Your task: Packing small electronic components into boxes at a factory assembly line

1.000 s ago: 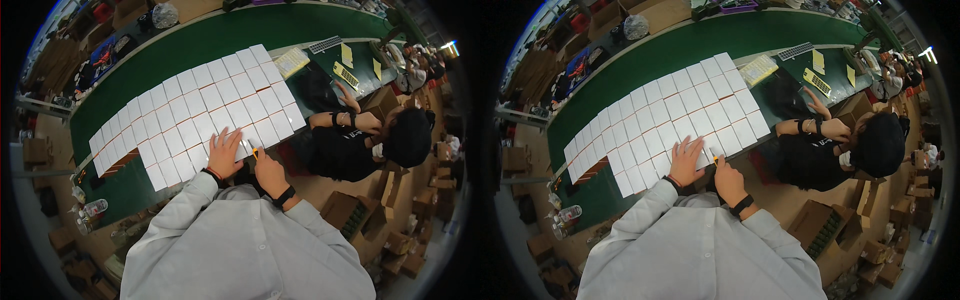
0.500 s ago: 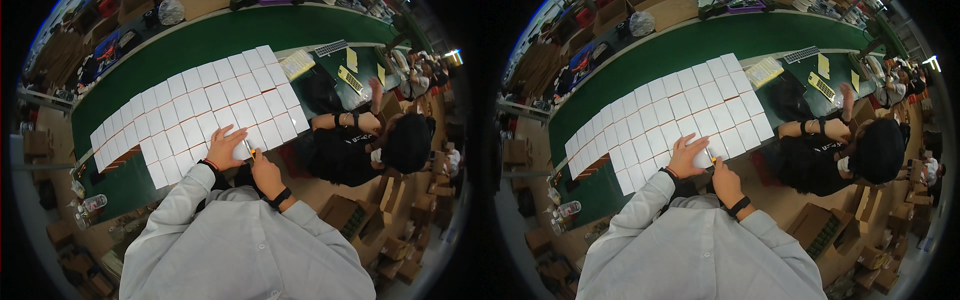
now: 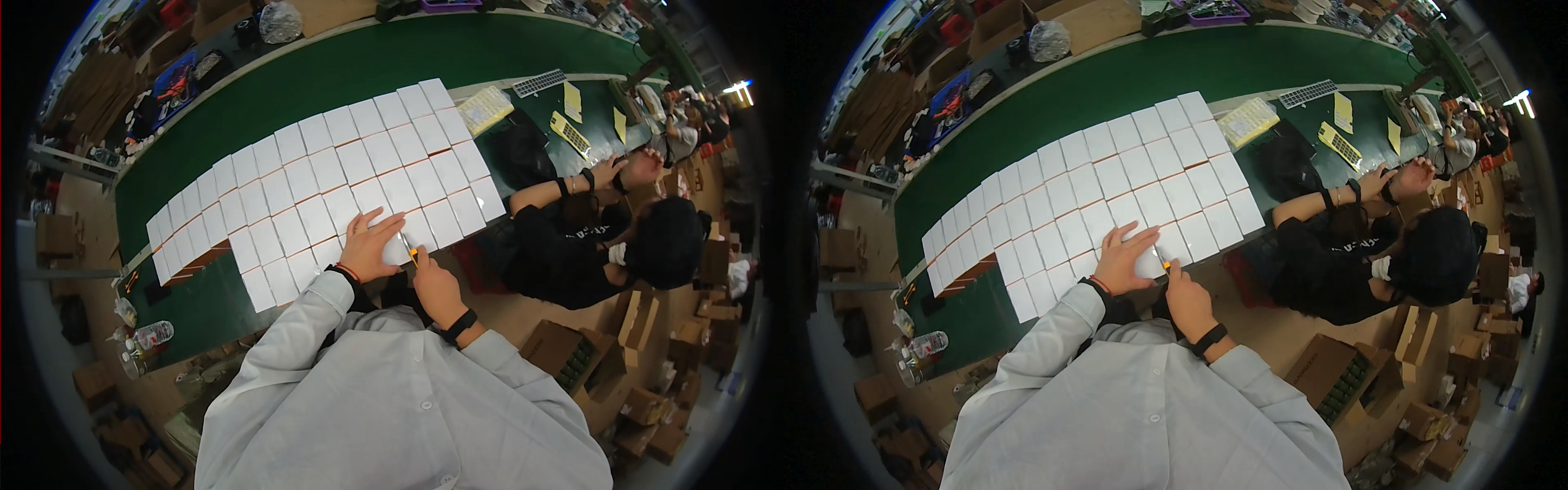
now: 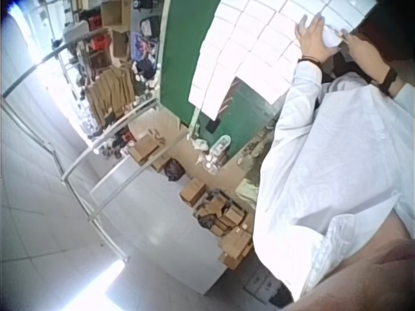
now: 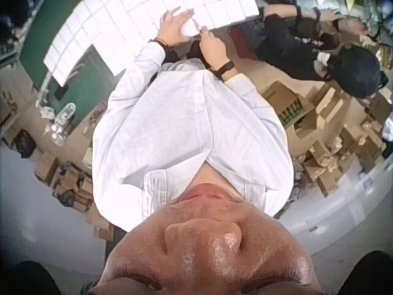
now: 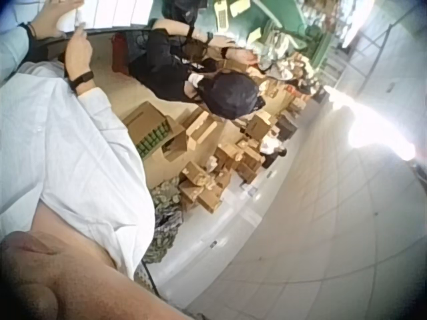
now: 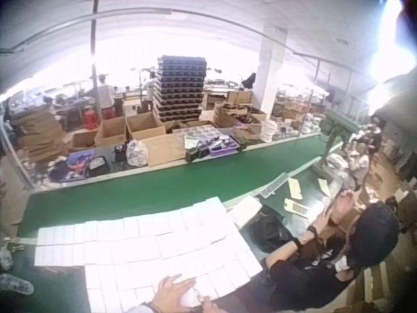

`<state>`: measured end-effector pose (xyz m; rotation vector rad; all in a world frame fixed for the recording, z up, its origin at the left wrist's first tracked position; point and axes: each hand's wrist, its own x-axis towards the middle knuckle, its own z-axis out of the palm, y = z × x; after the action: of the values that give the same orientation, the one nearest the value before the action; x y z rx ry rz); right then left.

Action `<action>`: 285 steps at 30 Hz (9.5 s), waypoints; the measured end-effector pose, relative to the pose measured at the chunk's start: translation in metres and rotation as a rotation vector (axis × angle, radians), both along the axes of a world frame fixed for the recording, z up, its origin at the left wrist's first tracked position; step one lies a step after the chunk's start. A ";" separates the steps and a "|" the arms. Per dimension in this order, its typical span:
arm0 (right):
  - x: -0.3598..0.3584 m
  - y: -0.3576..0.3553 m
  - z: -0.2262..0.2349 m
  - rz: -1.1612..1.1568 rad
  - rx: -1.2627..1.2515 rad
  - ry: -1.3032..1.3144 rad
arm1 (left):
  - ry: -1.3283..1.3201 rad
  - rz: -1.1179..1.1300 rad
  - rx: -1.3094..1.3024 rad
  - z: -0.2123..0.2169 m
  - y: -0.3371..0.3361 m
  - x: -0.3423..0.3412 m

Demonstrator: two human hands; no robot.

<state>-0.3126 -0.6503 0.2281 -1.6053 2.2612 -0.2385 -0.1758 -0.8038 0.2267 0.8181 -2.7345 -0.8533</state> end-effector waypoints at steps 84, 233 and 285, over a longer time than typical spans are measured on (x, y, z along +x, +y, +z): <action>-0.073 0.027 0.042 0.005 0.111 0.067 | -0.038 -0.047 -0.080 0.009 0.006 -0.063; 0.355 -0.053 0.071 0.572 0.128 -0.505 | 0.269 1.487 0.146 -0.108 0.066 0.635; -0.055 0.059 -0.061 0.157 0.385 -0.801 | -0.017 1.280 0.061 -0.076 0.118 0.297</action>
<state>-0.3679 -0.5913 0.1673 -1.1813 1.4552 -0.3109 0.1214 -0.6861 0.1502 2.1295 -1.5554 -0.5644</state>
